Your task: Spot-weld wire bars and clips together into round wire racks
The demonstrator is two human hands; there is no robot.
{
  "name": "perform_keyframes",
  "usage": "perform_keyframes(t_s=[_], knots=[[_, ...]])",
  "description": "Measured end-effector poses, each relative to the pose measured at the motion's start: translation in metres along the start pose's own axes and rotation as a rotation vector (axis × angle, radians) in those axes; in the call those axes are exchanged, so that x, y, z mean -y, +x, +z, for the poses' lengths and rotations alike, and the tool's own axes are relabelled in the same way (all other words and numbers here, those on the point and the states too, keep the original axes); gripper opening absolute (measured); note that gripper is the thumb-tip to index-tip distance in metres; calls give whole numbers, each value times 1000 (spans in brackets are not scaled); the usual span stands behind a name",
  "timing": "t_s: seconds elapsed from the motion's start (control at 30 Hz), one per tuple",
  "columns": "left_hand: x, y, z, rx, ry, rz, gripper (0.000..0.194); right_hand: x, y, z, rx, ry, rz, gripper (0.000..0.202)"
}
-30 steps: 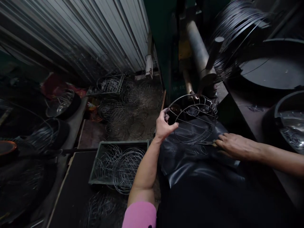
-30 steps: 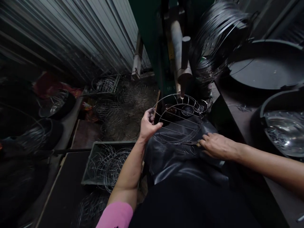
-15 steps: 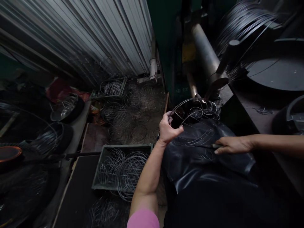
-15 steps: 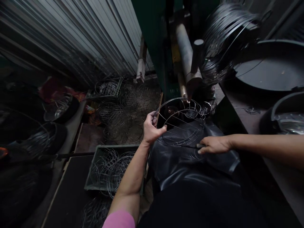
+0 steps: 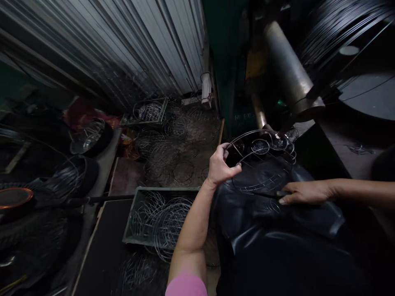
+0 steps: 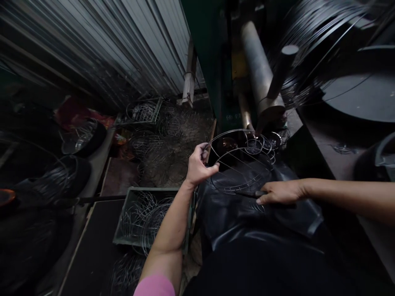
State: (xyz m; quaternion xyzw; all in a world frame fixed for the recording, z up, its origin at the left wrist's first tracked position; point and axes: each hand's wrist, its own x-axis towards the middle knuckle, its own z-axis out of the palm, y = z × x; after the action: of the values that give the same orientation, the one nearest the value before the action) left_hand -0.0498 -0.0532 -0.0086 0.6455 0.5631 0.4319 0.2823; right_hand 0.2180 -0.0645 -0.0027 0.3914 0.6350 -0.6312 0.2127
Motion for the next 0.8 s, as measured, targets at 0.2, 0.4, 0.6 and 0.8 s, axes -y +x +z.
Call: perform_keyframes(t_s=[0.2, 0.4, 0.6, 0.8], knots=[[1, 3, -1, 16, 34, 15, 65, -5, -12, 15, -223, -216, -73, 47], [-7, 0, -2, 14, 115, 22, 73, -21, -10, 26, -306, -413, -200, 40], [-24, 10, 10, 24, 72, -84, 71, -19, -24, 29, -642, -1164, -271, 18], [-29, 16, 25, 21, -53, -188, 70, -25, -43, 39, -810, -1208, -294, 14]])
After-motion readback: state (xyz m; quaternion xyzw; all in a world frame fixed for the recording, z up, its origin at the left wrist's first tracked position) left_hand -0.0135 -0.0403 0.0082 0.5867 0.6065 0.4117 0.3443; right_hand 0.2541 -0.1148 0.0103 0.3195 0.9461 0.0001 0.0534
